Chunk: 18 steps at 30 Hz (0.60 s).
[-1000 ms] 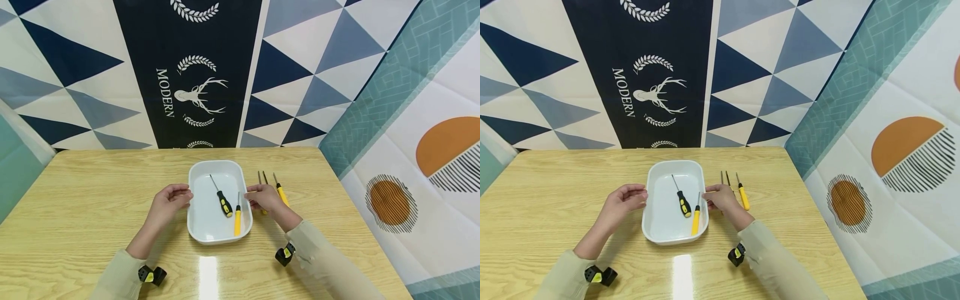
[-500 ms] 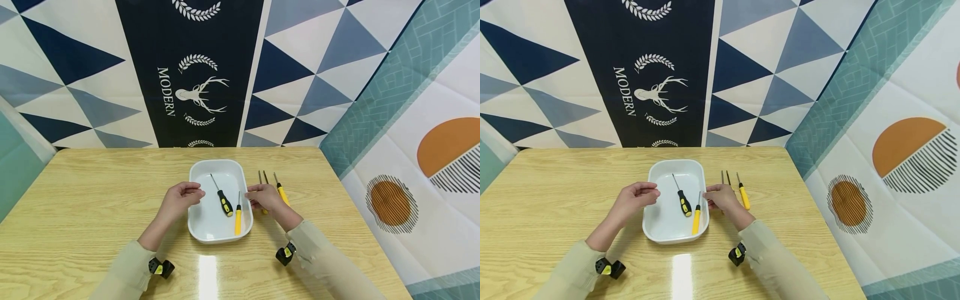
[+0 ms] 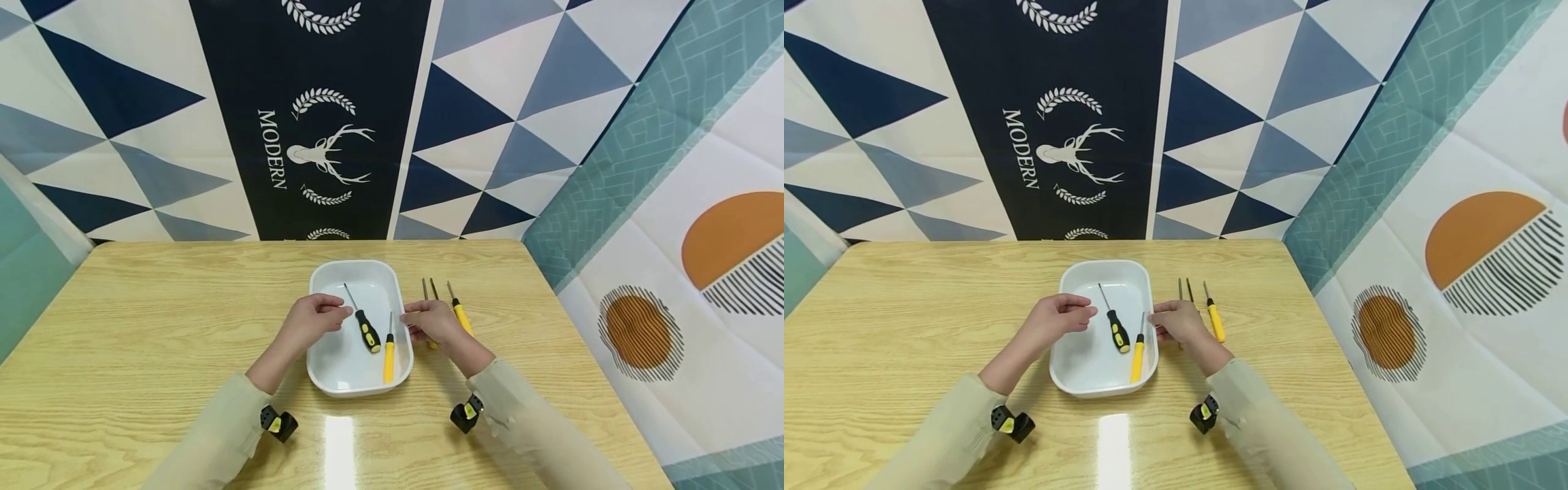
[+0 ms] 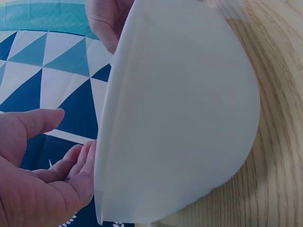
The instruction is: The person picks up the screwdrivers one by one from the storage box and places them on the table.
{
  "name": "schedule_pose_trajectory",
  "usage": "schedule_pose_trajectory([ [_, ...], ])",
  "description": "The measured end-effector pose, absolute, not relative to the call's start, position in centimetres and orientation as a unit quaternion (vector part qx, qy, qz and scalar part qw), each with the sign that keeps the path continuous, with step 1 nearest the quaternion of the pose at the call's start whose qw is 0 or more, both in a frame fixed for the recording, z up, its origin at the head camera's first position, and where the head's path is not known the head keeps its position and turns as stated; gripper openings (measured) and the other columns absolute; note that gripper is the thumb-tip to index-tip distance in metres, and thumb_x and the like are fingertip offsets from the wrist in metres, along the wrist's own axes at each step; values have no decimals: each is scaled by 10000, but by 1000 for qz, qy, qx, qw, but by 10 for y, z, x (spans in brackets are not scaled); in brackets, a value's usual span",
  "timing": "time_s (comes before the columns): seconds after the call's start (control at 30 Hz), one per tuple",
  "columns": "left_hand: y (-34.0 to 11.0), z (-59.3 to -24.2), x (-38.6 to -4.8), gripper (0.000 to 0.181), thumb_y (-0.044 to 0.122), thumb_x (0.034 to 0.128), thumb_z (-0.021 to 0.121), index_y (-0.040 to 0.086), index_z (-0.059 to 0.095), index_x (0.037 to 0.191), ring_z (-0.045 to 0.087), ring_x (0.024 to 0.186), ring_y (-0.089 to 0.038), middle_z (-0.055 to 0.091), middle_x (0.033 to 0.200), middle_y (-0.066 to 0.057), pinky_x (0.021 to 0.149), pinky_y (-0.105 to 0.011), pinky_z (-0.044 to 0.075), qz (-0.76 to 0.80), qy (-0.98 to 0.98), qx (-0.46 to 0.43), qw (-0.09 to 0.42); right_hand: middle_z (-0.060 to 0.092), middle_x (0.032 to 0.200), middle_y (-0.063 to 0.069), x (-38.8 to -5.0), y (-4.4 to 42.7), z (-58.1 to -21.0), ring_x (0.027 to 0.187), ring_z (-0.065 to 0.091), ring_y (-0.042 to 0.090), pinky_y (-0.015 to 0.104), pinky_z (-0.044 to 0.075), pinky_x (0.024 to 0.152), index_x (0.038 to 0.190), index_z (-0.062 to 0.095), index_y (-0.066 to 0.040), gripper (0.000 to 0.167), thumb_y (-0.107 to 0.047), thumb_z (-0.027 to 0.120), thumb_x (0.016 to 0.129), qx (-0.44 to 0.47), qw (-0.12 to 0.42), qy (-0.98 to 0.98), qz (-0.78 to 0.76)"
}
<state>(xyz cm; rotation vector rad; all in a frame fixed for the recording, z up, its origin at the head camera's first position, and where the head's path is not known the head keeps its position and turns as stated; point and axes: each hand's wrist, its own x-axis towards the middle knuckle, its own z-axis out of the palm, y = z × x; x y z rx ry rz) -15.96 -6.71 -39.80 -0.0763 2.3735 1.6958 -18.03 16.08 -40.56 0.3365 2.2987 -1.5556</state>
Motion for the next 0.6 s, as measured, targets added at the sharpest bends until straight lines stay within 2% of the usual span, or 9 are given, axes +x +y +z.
schedule_pose_trajectory([
  [0.6, -43, -406, -168, 448, 303, 823, 704, 17, 590, 1149, 668, 837, -178, 636, 1063, -129, 839, -358, 565, 533, 827, -87, 156, 622, 876, 85, -180, 161, -406, 662, 576, 132, 262, 575, 648, 1153, 610, -2, 294, -111, 633, 881, 117, 174, 808, -550],
])
